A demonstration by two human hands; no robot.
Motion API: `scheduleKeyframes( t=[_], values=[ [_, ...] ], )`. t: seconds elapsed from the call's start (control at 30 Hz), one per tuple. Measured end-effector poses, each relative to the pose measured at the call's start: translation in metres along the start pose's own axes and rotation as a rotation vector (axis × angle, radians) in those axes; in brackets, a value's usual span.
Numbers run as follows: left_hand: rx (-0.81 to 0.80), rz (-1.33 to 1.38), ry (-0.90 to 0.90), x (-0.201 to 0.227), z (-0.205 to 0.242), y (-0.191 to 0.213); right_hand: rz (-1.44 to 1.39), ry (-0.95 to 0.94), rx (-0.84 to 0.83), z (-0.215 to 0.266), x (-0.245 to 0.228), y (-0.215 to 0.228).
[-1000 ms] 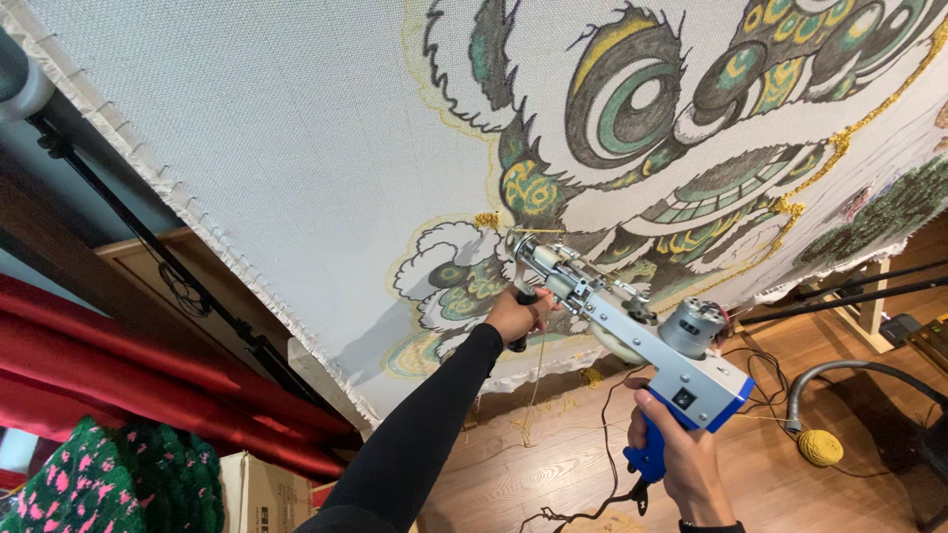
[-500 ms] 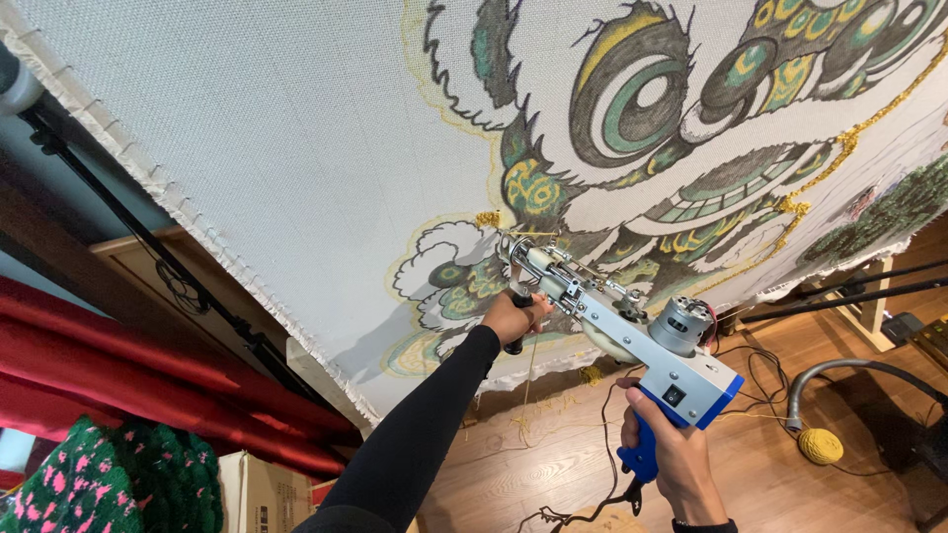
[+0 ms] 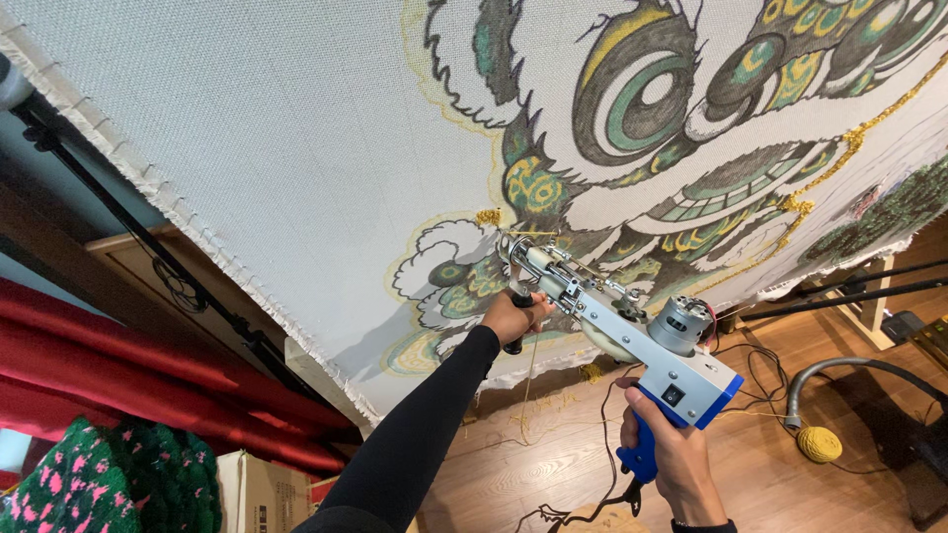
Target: The person uses a tufting gun to apply yarn to a canvas on a frame, following a design. They periodically adjust the yarn on the frame and the tool by hand.
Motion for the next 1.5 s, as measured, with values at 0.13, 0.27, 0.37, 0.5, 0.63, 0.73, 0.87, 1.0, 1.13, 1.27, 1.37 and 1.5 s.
scheduleKeyframes(
  t=[0.13, 0.27, 0.37, 0.5, 0.63, 0.73, 0.87, 1.0, 1.13, 1.27, 1.37, 1.5],
  values=[
    [-0.012, 0.043, -0.031, -0.001, -0.002, -0.001, -0.004, 0.011, -0.007, -0.001, 0.0, 0.0],
    [0.019, 0.025, -0.011, -0.003, -0.009, 0.005, 0.007, 0.045, -0.011, -0.005, -0.002, -0.004],
    [0.007, 0.076, -0.048, -0.011, -0.028, 0.01, 0.082, 0.123, -0.036, -0.008, -0.004, -0.012],
    [0.082, 0.015, -0.085, -0.029, -0.065, 0.026, 0.155, 0.233, -0.078, -0.011, -0.005, -0.03],
    [0.174, 0.072, -0.048, -0.042, -0.109, 0.046, 0.372, 0.267, -0.055, -0.014, -0.004, -0.051],
    [0.198, 0.084, -0.066, -0.048, -0.13, 0.063, 0.455, 0.477, -0.088, -0.015, -0.015, -0.068],
    [0.188, 0.01, -0.101, -0.045, -0.137, 0.077, 0.496, 0.493, -0.061, -0.021, -0.009, -0.077],
    [0.201, -0.03, -0.098, -0.036, -0.129, 0.082, 0.56, 0.477, -0.047, -0.027, 0.0, -0.081],
    [0.219, 0.026, -0.098, -0.023, -0.123, 0.086, 0.527, 0.517, -0.055, -0.029, 0.0, -0.085],
    [0.202, 0.03, -0.083, -0.011, -0.117, 0.087, 0.508, 0.446, -0.038, -0.032, 0.0, -0.084],
    [0.23, -0.033, -0.053, 0.0, -0.108, 0.084, 0.523, 0.475, -0.037, -0.032, -0.007, -0.084],
    [0.231, -0.106, 0.02, 0.009, -0.107, 0.085, 0.57, 0.509, -0.043, -0.034, -0.011, -0.087]
  ],
)
Point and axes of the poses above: each hand's wrist, its own z-axis away from the middle knuckle, its own y-axis out of the back of the hand, x = y × z, the point moved 6 cm from there along -z, towards the middle knuckle, and after that the axes turned 12 degrees about y, right-handed, at the moved point
